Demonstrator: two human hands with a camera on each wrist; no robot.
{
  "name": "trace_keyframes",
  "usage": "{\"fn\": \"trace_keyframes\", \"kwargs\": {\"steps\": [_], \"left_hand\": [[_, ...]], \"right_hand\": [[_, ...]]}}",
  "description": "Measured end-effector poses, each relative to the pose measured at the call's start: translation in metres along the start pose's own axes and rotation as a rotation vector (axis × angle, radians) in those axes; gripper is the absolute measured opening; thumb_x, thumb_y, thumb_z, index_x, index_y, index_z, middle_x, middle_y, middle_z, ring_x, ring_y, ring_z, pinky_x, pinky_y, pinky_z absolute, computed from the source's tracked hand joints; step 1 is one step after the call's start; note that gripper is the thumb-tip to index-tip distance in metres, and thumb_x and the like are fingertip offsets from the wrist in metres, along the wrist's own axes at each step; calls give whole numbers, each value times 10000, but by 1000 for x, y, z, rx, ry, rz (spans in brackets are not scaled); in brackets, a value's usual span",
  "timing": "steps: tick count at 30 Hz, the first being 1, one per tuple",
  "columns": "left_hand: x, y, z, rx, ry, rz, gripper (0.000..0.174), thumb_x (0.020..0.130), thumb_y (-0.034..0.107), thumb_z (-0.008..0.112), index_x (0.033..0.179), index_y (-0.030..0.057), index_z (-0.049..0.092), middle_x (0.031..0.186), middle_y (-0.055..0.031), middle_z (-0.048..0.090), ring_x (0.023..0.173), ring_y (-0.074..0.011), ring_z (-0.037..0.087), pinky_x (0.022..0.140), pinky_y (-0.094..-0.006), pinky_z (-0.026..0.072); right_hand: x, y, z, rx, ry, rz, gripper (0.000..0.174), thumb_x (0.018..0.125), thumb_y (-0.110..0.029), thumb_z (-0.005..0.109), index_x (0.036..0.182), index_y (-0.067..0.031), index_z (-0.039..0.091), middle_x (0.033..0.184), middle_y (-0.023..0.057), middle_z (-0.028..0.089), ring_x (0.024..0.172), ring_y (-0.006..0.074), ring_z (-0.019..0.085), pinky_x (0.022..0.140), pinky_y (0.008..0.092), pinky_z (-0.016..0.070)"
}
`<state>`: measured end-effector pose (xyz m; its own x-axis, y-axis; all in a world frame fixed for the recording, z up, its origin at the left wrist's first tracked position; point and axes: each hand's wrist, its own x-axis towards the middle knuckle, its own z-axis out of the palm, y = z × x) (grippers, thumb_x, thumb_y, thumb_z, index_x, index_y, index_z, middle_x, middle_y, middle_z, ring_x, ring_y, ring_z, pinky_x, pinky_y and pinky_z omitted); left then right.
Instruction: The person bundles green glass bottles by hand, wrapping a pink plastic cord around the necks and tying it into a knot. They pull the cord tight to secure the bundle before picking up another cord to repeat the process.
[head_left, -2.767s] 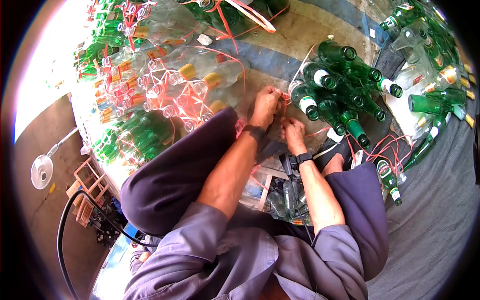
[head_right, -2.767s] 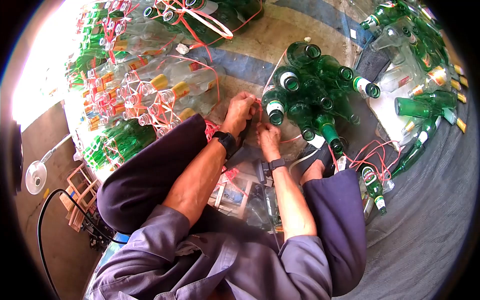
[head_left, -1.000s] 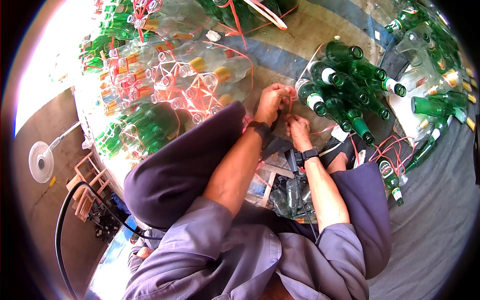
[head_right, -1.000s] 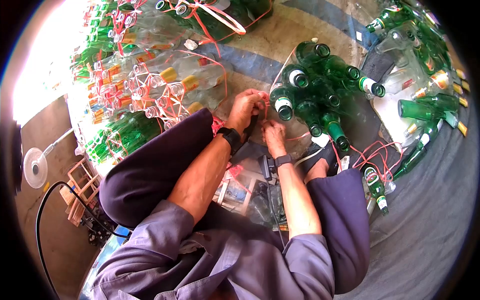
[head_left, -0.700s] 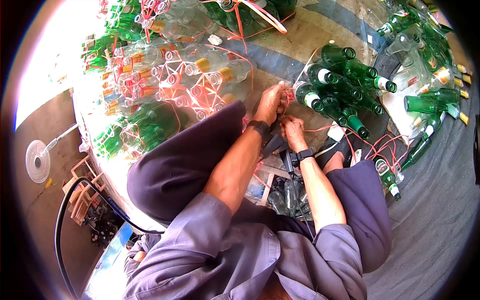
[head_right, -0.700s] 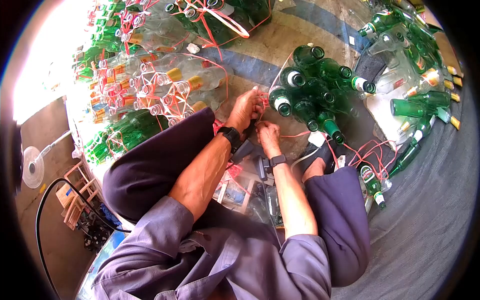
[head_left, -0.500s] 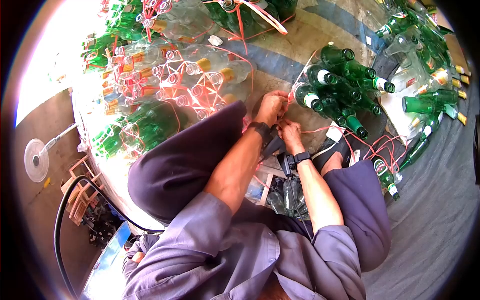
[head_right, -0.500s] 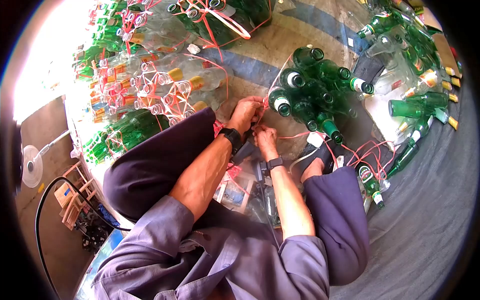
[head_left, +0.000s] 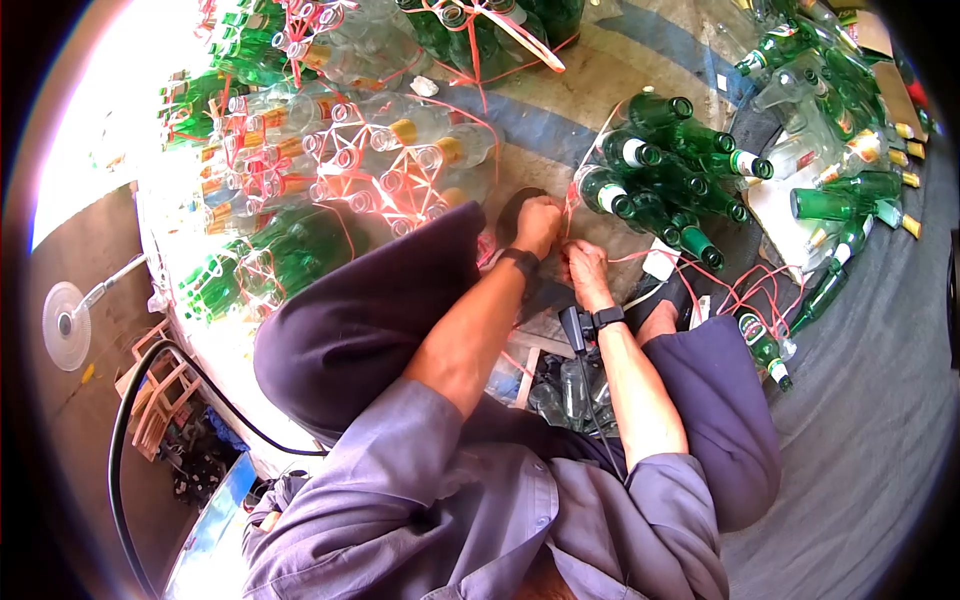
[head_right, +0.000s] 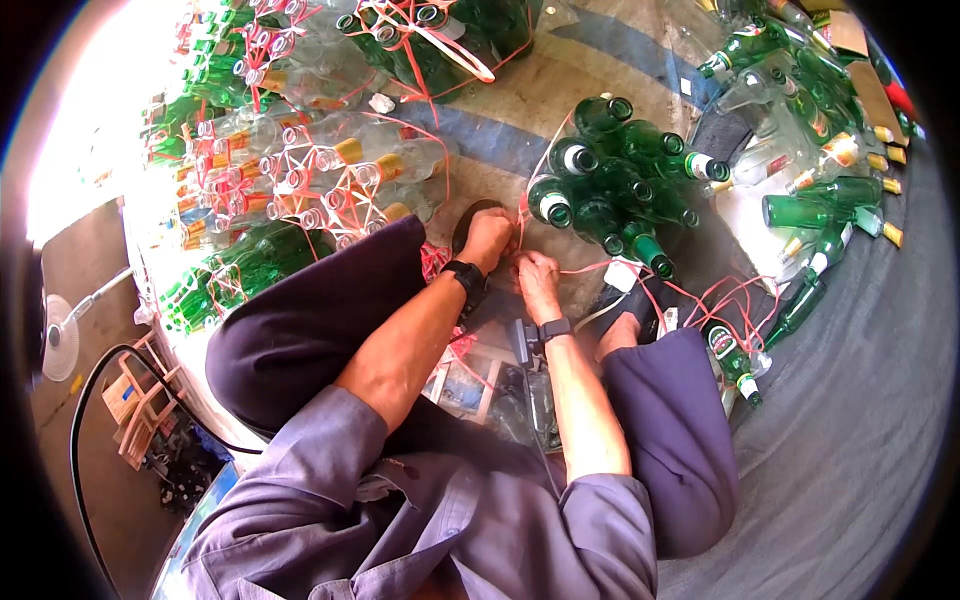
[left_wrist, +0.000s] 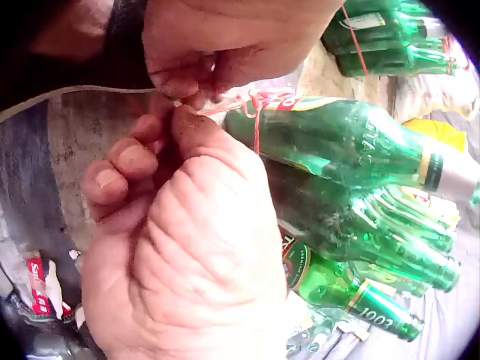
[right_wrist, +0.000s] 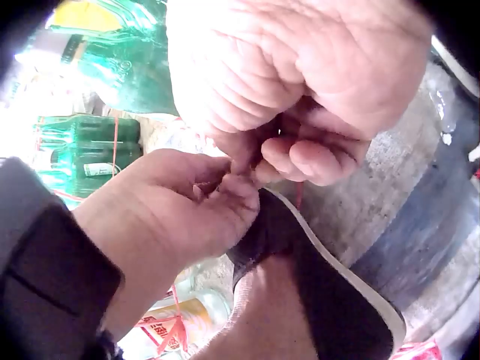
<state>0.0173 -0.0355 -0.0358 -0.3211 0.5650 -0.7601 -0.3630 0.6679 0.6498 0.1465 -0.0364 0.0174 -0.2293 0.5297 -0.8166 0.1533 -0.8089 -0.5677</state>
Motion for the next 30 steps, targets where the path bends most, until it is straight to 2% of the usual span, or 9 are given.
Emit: {"fn": "trace_keyframes", "kwargs": {"steps": [4,15,18,20,24,26,27,29,30], "left_hand": [[-18,17,-4,736,-65,-8,344,816,310,627,956,9,717,902,-203,707,818,-341,701,727,-396,551],[-60,51,-5,1258,-546,-124,310,880,272,541,834,19,715,740,-120,706,689,-236,705,645,-365,556],[-21,9,-19,1390,-603,102,205,785,210,608,799,37,716,735,-110,703,653,-234,689,603,-362,536],[-21,22,-25,1869,-1139,1043,210,583,148,775,792,162,761,764,-36,720,757,-204,705,601,-369,531],[0,-4,-19,1895,-1129,1016,234,530,139,777,756,196,758,723,0,704,717,-199,694,565,-359,512],[-18,23,-28,1267,-965,387,69,635,89,691,676,43,660,625,-44,612,573,-111,602,529,-281,483],[-35,46,-26,1265,-969,383,69,635,89,691,676,43,660,625,-44,612,573,-111,602,529,-281,483],[-68,95,-20,822,-541,-372,138,641,145,698,719,31,690,659,-80,654,605,-152,643,560,-310,505],[-64,97,-21,822,-542,-373,138,641,145,698,719,31,690,659,-80,654,605,-152,643,560,-310,505]], "right_hand": [[-6,0,-4,-18,84,-27,269,872,-248,610,718,-32,651,562,12,520,454,111,461,417,273,370],[-1,12,-13,-68,167,2,278,895,-295,619,785,-42,652,614,-6,536,472,95,465,417,252,367],[0,19,-13,-82,173,-32,243,881,-275,633,837,-41,681,616,-9,532,470,90,458,417,254,366],[18,43,-20,-166,80,-131,244,885,-262,615,907,-35,701,633,0,553,482,98,483,430,254,385],[1,22,-9,-112,39,-93,254,900,-244,579,954,-29,704,656,10,578,495,110,504,444,254,399],[19,46,-14,-342,-58,-433,278,928,-228,526,984,-23,705,670,23,594,511,117,514,457,250,404],[13,39,-14,-342,-57,-428,278,928,-228,526,984,-23,705,670,23,594,511,117,514,457,250,404],[-7,8,-9,-248,-183,-185,244,923,-197,553,1004,-27,709,679,14,590,515,97,490,461,238,390],[-3,13,-11,-247,-182,-183,244,923,-197,553,1004,-27,709,679,14,590,515,97,490,461,238,390]]}}
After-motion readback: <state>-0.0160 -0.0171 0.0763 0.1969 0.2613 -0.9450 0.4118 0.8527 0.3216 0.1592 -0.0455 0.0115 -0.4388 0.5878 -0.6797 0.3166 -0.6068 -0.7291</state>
